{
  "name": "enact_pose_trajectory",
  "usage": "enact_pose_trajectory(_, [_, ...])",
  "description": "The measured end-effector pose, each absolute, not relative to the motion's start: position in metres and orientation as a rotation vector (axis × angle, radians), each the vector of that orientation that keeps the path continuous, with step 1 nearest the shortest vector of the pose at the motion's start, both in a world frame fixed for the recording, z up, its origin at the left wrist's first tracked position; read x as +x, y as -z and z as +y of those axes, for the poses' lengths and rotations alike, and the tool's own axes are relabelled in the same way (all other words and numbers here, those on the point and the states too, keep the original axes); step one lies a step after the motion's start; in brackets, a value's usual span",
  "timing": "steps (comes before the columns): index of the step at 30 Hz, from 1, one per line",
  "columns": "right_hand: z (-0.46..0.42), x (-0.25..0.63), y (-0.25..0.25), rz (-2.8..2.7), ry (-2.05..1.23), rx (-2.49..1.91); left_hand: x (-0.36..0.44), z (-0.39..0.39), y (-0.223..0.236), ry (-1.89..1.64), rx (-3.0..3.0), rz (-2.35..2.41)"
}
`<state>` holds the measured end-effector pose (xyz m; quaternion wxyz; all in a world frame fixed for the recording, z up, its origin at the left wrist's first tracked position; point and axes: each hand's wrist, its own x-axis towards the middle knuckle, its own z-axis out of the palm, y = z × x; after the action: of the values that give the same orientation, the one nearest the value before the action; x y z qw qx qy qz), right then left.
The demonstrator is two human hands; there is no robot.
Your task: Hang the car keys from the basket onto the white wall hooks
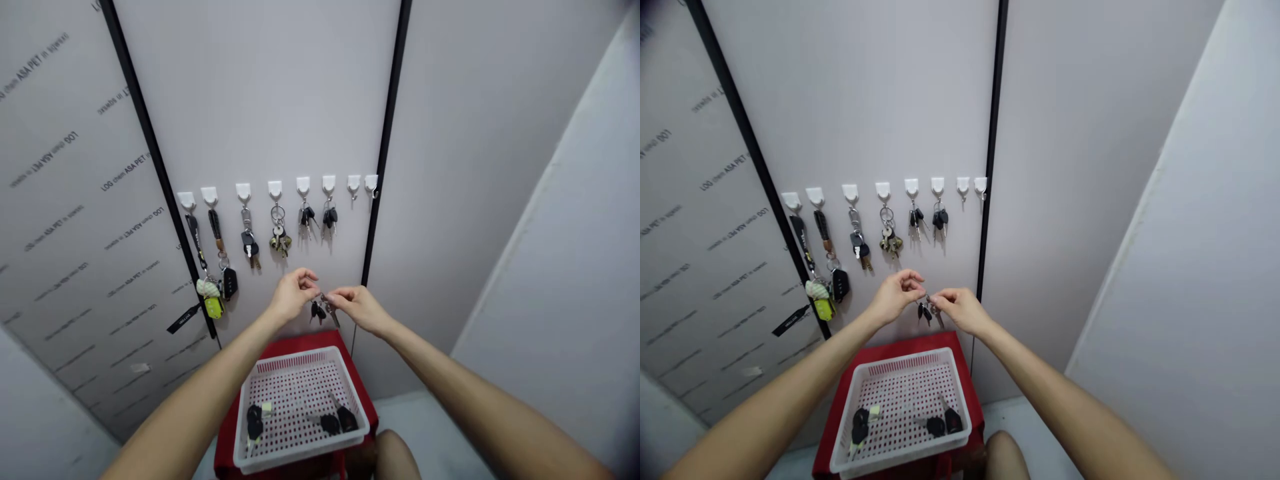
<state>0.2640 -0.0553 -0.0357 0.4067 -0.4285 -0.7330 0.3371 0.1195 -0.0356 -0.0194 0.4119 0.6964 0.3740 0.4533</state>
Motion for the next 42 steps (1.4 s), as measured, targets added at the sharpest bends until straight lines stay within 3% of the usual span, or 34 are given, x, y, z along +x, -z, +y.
enact_pose_trajectory(6, [-0.054, 0.266, 0.030, -1.718, -0.770, -1.048, 0.134, -0.036, 0.008, -1.169, 1.836, 0.911])
enact_pose_trajectory(12, [-0.033, 0.278, -0.013, -1.319, -0.789, -0.945, 0.153, -0.037, -0.018, -1.502, 2.071, 1.018])
enact_pose_trajectory(19, [0.006, 0.296, -0.075, -1.104, -0.650, -0.900, 0.180, -0.032, -0.043, -1.462, 2.410, 0.994])
enact_pose_trajectory(25, [0.026, 0.294, -0.085, -1.039, -0.542, -1.063, 0.185, -0.031, -0.045, -1.421, 2.400, 1.022])
enact_pose_trajectory(30, [0.033, 0.301, -0.073, -1.092, -0.414, -1.159, 0.170, -0.036, -0.012, -1.259, 2.342, 1.115])
enact_pose_trajectory(36, [-0.003, 0.303, -0.005, -1.363, 0.089, -1.227, 0.137, -0.056, 0.089, -0.737, 2.260, 1.222])
enact_pose_trajectory(42, [-0.077, 0.272, 0.111, -2.539, -0.295, -1.399, 0.121, -0.091, 0.171, -0.224, 2.352, 1.246])
